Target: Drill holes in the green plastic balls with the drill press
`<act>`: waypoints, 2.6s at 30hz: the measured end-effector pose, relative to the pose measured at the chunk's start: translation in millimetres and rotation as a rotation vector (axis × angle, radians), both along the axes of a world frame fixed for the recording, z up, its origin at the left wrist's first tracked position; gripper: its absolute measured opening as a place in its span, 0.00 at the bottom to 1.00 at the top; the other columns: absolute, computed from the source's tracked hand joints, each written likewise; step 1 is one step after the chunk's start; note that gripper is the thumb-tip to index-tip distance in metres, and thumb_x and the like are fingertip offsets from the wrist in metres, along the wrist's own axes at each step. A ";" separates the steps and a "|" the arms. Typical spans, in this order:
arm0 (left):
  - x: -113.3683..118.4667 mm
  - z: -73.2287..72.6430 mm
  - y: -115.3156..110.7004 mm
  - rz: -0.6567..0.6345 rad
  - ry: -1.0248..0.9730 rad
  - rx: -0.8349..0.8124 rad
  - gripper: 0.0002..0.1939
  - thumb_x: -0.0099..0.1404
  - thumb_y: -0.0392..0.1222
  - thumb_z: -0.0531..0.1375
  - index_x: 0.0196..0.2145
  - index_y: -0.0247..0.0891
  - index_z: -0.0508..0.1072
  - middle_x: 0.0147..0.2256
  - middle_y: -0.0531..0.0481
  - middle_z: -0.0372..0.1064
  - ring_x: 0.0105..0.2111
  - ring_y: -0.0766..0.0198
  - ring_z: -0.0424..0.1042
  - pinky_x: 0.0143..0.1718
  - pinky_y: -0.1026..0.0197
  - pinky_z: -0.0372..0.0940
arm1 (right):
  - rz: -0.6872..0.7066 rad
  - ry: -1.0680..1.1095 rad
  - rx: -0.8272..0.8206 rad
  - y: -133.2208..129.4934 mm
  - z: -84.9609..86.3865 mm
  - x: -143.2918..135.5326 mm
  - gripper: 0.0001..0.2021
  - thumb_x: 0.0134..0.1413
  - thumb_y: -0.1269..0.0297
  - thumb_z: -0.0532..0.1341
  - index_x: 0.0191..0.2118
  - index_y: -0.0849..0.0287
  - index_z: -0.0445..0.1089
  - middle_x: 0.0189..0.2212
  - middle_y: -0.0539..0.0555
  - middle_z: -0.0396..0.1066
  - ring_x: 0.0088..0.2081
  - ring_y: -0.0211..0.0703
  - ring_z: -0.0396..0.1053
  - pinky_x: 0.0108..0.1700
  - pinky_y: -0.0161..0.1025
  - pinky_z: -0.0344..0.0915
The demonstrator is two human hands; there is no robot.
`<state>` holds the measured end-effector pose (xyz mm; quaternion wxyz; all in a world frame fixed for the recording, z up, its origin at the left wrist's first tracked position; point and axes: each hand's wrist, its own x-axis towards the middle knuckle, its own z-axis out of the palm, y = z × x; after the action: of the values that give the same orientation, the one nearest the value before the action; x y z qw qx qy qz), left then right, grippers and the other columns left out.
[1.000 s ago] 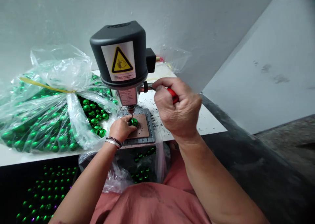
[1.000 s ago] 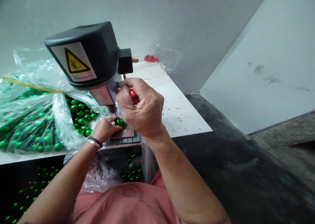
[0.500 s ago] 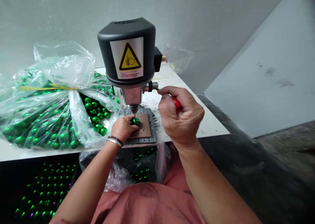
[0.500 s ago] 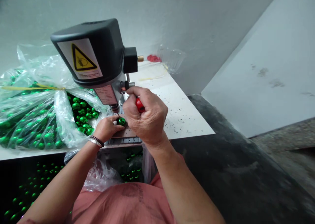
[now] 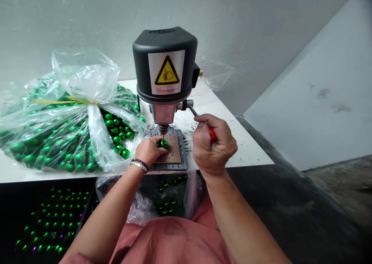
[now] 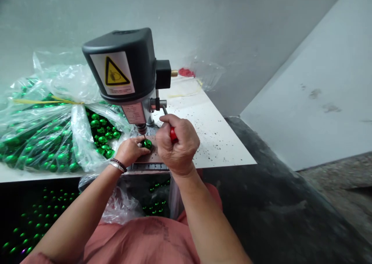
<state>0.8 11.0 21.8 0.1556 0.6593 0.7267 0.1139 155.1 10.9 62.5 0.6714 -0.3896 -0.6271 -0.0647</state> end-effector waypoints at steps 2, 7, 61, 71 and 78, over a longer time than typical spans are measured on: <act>-0.6 -0.9 0.1 0.006 -0.010 0.007 0.24 0.51 0.49 0.61 0.48 0.48 0.71 0.44 0.52 0.72 0.40 0.56 0.71 0.38 0.62 0.63 | 0.005 0.002 -0.017 -0.5 -8.1 0.1 0.10 0.49 0.74 0.54 0.35 0.57 0.69 0.24 0.46 0.66 0.24 0.29 0.63 0.28 0.30 0.61; -1.3 -3.1 0.3 -0.002 -0.024 0.034 0.24 0.51 0.49 0.61 0.48 0.46 0.71 0.43 0.49 0.73 0.39 0.55 0.71 0.37 0.61 0.63 | 0.025 0.029 -0.053 -2.3 -14.0 -1.5 0.09 0.50 0.72 0.53 0.34 0.56 0.70 0.24 0.47 0.67 0.22 0.30 0.60 0.27 0.32 0.60; -19.1 -14.8 -15.4 -0.055 -0.334 0.124 0.18 0.58 0.42 0.54 0.46 0.36 0.66 0.43 0.45 0.69 0.43 0.59 0.68 0.47 0.56 0.61 | 0.139 0.045 -0.220 35.0 90.3 1.0 0.12 0.51 0.62 0.51 0.23 0.59 0.64 0.18 0.46 0.59 0.22 0.29 0.53 0.28 0.32 0.52; -13.2 -7.1 -1.1 -0.163 -0.091 0.100 0.17 0.57 0.44 0.55 0.45 0.40 0.70 0.42 0.47 0.72 0.43 0.56 0.69 0.46 0.56 0.61 | 0.100 0.040 -0.269 57.6 101.7 -1.0 0.13 0.49 0.60 0.51 0.19 0.59 0.50 0.17 0.45 0.46 0.23 0.29 0.44 0.26 0.31 0.45; -11.7 -11.0 9.4 -0.185 -0.147 0.064 0.23 0.54 0.46 0.59 0.48 0.42 0.70 0.45 0.49 0.71 0.44 0.58 0.69 0.46 0.58 0.62 | 0.151 0.044 -0.274 55.1 100.3 -0.1 0.13 0.51 0.59 0.49 0.20 0.60 0.53 0.18 0.44 0.49 0.24 0.28 0.45 0.28 0.31 0.46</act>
<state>-10.9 20.4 10.8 0.1971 0.7179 0.6456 0.1702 155.0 66.0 162.7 0.6286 -0.4304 -0.6427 0.0807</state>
